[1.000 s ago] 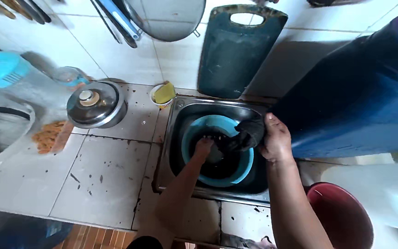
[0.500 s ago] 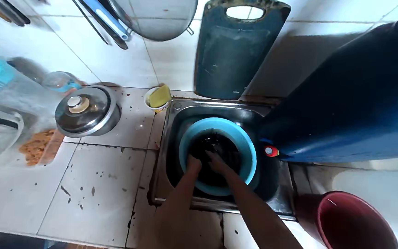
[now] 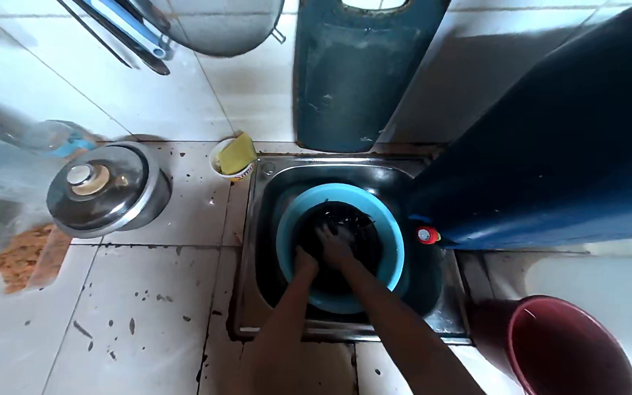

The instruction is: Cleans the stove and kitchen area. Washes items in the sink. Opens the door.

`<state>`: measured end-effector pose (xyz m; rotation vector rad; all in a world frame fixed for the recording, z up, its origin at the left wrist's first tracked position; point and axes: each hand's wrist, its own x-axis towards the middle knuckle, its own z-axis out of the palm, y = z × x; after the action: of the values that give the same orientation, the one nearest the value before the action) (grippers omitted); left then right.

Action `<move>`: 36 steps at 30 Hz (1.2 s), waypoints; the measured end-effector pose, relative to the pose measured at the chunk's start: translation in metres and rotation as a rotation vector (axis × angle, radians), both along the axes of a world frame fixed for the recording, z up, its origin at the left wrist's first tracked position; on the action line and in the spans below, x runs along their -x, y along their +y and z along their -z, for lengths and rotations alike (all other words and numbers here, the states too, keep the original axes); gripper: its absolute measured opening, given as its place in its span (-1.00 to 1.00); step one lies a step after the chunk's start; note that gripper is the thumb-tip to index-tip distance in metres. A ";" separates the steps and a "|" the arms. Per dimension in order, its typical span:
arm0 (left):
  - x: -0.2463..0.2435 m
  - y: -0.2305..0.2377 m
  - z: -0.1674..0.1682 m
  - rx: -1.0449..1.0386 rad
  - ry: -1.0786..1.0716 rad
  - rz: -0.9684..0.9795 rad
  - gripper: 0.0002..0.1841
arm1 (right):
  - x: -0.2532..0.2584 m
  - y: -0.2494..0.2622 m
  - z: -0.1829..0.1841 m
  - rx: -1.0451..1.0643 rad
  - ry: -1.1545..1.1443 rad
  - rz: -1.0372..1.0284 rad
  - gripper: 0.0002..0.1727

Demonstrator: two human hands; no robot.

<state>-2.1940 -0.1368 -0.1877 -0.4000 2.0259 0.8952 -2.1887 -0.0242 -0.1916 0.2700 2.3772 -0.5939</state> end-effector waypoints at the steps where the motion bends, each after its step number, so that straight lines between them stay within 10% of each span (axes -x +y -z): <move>1: 0.000 -0.001 0.002 0.004 0.004 -0.010 -0.21 | -0.002 0.002 -0.001 0.018 -0.005 -0.032 -0.03; 23: -0.004 -0.002 0.012 -0.050 -0.029 -0.084 -0.29 | -0.008 0.014 -0.001 -0.073 -0.075 0.130 -0.02; 29: -0.004 -0.003 0.003 0.013 0.016 -0.020 -0.28 | -0.014 0.012 -0.032 0.018 -0.013 0.262 -0.57; 36: -0.019 -0.013 -0.033 0.032 0.459 0.288 -0.41 | -0.076 -0.006 -0.090 0.076 0.460 0.389 -0.64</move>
<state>-2.1749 -0.1495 -0.1542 0.0948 2.4367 0.8267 -2.1123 -0.0307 -0.1016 0.6287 2.7510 -1.0168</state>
